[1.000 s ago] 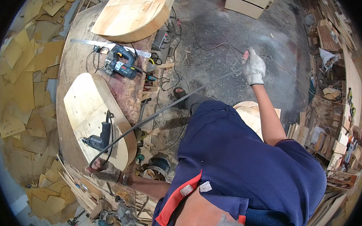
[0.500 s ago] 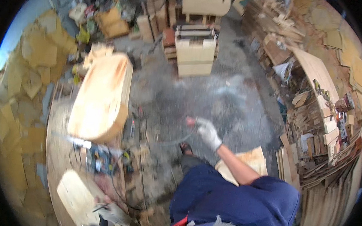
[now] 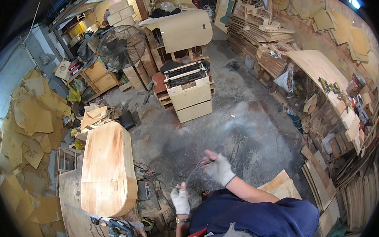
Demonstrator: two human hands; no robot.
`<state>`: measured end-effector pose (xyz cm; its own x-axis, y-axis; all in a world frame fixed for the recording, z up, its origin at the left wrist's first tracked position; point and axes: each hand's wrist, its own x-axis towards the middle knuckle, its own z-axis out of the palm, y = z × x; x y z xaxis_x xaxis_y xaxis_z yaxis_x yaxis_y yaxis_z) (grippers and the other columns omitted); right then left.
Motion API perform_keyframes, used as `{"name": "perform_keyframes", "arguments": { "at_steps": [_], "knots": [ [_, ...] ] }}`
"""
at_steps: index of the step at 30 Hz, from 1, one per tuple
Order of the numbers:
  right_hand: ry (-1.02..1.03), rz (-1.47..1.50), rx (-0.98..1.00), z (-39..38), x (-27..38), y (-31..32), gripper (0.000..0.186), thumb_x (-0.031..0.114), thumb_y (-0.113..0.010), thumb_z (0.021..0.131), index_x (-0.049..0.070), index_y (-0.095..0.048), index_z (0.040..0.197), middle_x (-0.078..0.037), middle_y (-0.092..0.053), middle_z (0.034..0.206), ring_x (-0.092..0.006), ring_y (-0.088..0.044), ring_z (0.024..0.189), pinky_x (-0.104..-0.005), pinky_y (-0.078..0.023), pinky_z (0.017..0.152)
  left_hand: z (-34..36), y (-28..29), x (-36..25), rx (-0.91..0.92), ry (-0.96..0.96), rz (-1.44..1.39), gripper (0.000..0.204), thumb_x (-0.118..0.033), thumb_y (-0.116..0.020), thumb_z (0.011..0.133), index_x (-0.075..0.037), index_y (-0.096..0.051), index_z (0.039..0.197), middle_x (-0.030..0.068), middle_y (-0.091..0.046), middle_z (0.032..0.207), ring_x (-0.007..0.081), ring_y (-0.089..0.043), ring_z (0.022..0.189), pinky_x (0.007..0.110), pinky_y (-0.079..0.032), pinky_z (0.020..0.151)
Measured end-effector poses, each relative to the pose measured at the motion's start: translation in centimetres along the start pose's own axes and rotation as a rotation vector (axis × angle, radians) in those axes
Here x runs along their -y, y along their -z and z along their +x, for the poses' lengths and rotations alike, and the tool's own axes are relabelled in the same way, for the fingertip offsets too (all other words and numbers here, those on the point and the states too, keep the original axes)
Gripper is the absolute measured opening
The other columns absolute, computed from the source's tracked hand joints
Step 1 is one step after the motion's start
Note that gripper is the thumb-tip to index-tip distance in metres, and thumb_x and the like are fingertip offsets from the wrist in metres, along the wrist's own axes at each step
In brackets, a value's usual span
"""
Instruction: The person uses a cordless drill to create a rectangular cutout in a curved wooden board, then switches to a jigsaw to finish the cut. The person handles the drill, jigsaw, and wooden board throughout the task.
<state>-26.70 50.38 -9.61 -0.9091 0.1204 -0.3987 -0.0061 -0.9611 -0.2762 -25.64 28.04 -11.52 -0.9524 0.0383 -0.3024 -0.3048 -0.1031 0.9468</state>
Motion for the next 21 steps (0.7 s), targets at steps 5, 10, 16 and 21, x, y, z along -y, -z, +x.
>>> {"name": "perform_keyframes", "arguments": {
  "at_steps": [5,10,16,21],
  "knots": [
    [0.294,0.177,-0.244,4.4,8.1,5.6,0.006,0.019,-0.059,0.095,0.014,-0.055,0.094,0.0,-0.052,0.078,-0.0158,-0.046,0.064,-0.0319,-0.042,0.06,2.9,6.9,2.9,-0.186,0.256,-0.387,0.039,-0.032,-0.072,0.098,-0.017,-0.047,0.072,-0.0048,-0.042,0.055,0.0081,-0.038,0.044,0.027,-0.037,0.043],
    [0.652,-0.128,-0.188,4.7,14.1,5.6,0.025,0.024,-0.056,0.101,0.013,-0.058,0.124,0.005,-0.05,0.074,-0.0094,-0.041,0.056,-0.0273,-0.036,0.051,4.4,15.5,7.7,-0.464,0.327,-0.414,0.042,-0.047,-0.058,0.103,-0.009,-0.073,0.116,-0.0043,-0.04,0.056,0.0102,-0.038,0.044,0.027,-0.037,0.045],
    [0.707,-0.409,-0.156,3.2,17.2,-0.5,0.032,0.034,-0.06,0.105,0.012,-0.06,0.129,0.009,-0.036,0.065,-0.0048,-0.034,0.049,-0.0227,-0.03,0.045,3.9,19.2,8.6,-0.401,0.229,-0.052,0.027,-0.037,-0.063,0.1,-0.012,-0.07,0.091,-0.003,-0.051,0.06,0.0089,-0.045,0.045,0.027,-0.035,0.043],
    [0.662,-0.733,-0.229,3.7,12.2,-4.0,0.037,0.033,-0.063,0.104,0.005,-0.062,0.128,0.007,-0.038,0.064,-0.0053,-0.031,0.047,-0.0239,-0.03,0.047,3.9,19.6,3.8,-0.434,0.12,0.482,0.041,-0.036,-0.073,0.093,0.004,-0.07,0.103,0.0084,-0.068,0.084,0.0162,-0.058,0.079,0.033,-0.048,0.075]
  ]
}}
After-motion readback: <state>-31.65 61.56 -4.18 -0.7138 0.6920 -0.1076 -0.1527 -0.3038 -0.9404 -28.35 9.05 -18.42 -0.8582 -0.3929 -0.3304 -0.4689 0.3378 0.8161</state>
